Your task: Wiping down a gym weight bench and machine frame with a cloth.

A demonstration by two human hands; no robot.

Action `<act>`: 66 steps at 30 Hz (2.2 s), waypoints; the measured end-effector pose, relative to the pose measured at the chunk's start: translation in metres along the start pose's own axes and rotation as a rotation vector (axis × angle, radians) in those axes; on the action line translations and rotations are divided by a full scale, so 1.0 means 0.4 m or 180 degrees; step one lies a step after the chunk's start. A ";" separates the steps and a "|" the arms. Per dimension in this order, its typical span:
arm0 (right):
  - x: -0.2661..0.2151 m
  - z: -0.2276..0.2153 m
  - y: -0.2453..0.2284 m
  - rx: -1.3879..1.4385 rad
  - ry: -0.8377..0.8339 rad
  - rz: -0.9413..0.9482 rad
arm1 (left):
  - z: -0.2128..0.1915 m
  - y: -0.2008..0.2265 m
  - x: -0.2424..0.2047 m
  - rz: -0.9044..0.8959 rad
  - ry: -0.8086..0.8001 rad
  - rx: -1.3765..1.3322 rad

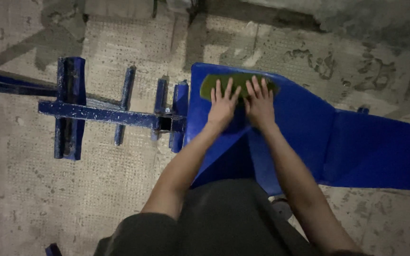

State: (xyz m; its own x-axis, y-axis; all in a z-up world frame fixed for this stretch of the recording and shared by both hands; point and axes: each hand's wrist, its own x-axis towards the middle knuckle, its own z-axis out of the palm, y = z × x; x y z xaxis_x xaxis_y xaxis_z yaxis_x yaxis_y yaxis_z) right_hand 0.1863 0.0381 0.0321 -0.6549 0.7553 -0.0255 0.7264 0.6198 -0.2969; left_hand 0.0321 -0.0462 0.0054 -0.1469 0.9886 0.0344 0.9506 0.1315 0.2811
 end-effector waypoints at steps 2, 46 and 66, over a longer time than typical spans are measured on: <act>-0.074 0.005 -0.003 0.0087 -0.0024 0.0043 | 0.022 0.029 -0.049 -0.0026 -0.0089 0.0063; -0.135 -0.046 0.234 0.0130 -0.0084 0.0515 | 0.124 0.234 0.078 0.0324 -0.0080 0.0143; -0.149 -0.083 0.368 0.0128 -0.0076 0.0723 | 0.209 0.350 0.182 0.0232 -0.0216 -0.0076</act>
State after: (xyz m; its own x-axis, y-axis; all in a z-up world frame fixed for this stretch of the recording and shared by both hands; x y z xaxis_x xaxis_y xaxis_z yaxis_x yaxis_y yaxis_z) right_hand 0.3392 0.0913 0.0218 -0.4806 0.8689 -0.1183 0.8471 0.4252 -0.3188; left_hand 0.1775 0.0502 -0.0329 -0.0578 0.9983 -0.0091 0.9512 0.0579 0.3031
